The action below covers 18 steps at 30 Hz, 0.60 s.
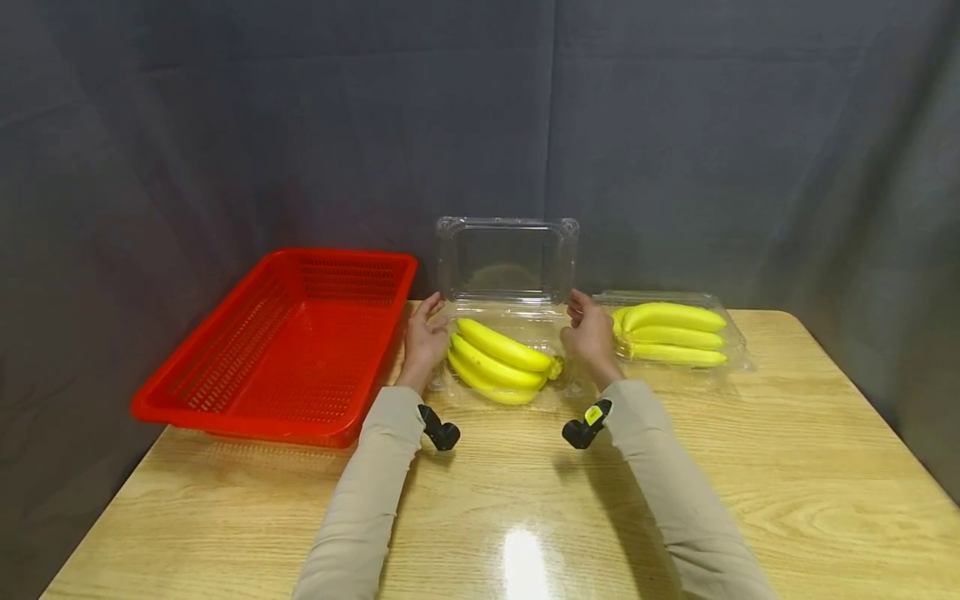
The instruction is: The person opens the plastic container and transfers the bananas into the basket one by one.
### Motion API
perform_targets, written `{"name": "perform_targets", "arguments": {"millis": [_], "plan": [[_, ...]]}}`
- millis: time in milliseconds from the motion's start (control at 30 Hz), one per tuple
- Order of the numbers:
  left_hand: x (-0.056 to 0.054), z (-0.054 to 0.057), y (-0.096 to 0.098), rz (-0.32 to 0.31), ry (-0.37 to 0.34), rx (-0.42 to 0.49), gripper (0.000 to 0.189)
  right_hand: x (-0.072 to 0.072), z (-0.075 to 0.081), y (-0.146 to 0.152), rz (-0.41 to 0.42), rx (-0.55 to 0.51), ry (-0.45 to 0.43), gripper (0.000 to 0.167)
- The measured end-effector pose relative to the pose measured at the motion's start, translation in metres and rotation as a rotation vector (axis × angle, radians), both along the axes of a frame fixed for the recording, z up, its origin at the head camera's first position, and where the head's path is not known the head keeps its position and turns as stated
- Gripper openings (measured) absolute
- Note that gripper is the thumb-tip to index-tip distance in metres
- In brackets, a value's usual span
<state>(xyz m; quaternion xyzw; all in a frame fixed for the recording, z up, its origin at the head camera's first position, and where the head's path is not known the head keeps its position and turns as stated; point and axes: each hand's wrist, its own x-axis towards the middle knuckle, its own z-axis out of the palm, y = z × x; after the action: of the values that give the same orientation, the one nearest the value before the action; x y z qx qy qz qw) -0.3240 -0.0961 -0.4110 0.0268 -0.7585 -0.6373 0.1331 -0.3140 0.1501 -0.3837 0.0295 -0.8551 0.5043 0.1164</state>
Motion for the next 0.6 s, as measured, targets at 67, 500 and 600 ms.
{"name": "perform_targets", "arguments": {"millis": [67, 500, 600], "plan": [[-0.0006, 0.0002, 0.0007, -0.003, -0.007, 0.001, 0.069, 0.0004, 0.0008, -0.0001, -0.001, -0.008, -0.009, 0.069], [-0.0007, 0.0023, 0.0005, -0.02, -0.042, -0.02, 0.068, -0.0022, 0.001, 0.0005, -0.009, 0.046, -0.008, 0.07], [-0.0006, 0.003, 0.0007, -0.021, -0.047, -0.027, 0.07, -0.0027, 0.0013, 0.001, -0.007, 0.052, -0.014, 0.071]]}}
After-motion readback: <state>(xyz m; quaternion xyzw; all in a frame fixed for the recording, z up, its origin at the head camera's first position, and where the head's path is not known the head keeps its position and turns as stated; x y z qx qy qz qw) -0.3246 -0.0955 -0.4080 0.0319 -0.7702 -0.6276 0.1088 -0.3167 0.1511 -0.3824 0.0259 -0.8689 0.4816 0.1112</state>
